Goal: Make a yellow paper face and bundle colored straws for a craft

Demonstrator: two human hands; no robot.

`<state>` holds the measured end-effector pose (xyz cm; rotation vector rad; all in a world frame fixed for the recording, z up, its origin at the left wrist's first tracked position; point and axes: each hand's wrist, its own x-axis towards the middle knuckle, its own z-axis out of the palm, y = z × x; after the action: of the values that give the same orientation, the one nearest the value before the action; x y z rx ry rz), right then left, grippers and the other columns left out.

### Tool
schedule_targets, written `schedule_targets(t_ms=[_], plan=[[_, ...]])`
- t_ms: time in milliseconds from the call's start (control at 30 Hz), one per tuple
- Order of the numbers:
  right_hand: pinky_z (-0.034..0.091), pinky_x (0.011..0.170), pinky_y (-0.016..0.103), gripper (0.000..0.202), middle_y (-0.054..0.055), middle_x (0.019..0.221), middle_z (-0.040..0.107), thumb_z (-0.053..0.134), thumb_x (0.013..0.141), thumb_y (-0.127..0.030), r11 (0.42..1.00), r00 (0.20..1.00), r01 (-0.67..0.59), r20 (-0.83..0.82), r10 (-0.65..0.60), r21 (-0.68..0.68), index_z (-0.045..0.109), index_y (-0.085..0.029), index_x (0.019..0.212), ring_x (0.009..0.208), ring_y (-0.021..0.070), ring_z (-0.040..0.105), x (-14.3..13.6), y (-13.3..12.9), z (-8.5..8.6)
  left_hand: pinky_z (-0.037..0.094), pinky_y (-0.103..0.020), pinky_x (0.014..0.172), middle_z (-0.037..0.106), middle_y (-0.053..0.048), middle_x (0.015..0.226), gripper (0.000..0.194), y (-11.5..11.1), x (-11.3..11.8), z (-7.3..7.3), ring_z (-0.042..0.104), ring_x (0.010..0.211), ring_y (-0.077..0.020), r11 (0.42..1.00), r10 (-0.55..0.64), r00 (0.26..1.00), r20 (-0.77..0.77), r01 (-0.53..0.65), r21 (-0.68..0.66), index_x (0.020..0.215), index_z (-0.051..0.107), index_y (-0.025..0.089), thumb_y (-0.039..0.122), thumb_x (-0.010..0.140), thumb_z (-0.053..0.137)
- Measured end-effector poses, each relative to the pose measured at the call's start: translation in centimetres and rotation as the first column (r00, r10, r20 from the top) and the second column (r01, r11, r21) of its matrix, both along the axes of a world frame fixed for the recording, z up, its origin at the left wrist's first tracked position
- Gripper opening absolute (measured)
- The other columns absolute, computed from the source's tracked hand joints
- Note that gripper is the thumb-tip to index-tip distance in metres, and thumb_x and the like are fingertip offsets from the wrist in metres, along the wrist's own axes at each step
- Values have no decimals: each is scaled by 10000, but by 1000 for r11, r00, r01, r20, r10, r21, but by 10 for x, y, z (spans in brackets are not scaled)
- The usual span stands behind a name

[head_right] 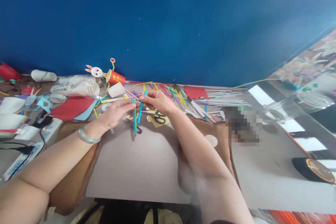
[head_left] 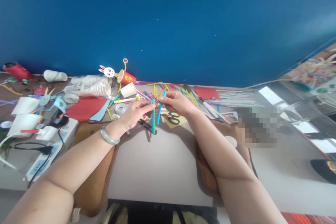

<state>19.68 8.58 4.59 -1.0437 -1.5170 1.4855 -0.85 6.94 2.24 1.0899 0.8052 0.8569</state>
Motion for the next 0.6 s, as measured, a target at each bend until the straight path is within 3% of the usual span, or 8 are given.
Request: schedule_targets(t_ms=[133,267,600], plan=[[186,376,211,491,-48,509,545,840,662,-579,1000,998,21,-52,-22,-22,577,-164,661,389,35,346,-6,0,-4,461,-246,577,700,-33,739,268,0,0,-1,626,650,-140,998,10,1000,-25,-8,68,824,774,162,407,730,829],[195,371,205,467,-36,537,578,857,647,-547,999,994,25,-106,-28,-34,609,-152,683,387,31,365,-8,0,-6,474,-258,598,713,-46,744,280,0,-1,-1,653,676,-160,998,-36,998,-46,39,54,823,767,164,429,744,813],[262,388,192,395,-24,669,661,867,673,-442,999,974,-49,-224,43,-21,694,-145,866,410,28,431,-4,2,-9,448,-249,593,617,8,652,264,1,-3,1,567,587,-107,998,-18,1000,-7,18,61,745,724,153,393,725,831]])
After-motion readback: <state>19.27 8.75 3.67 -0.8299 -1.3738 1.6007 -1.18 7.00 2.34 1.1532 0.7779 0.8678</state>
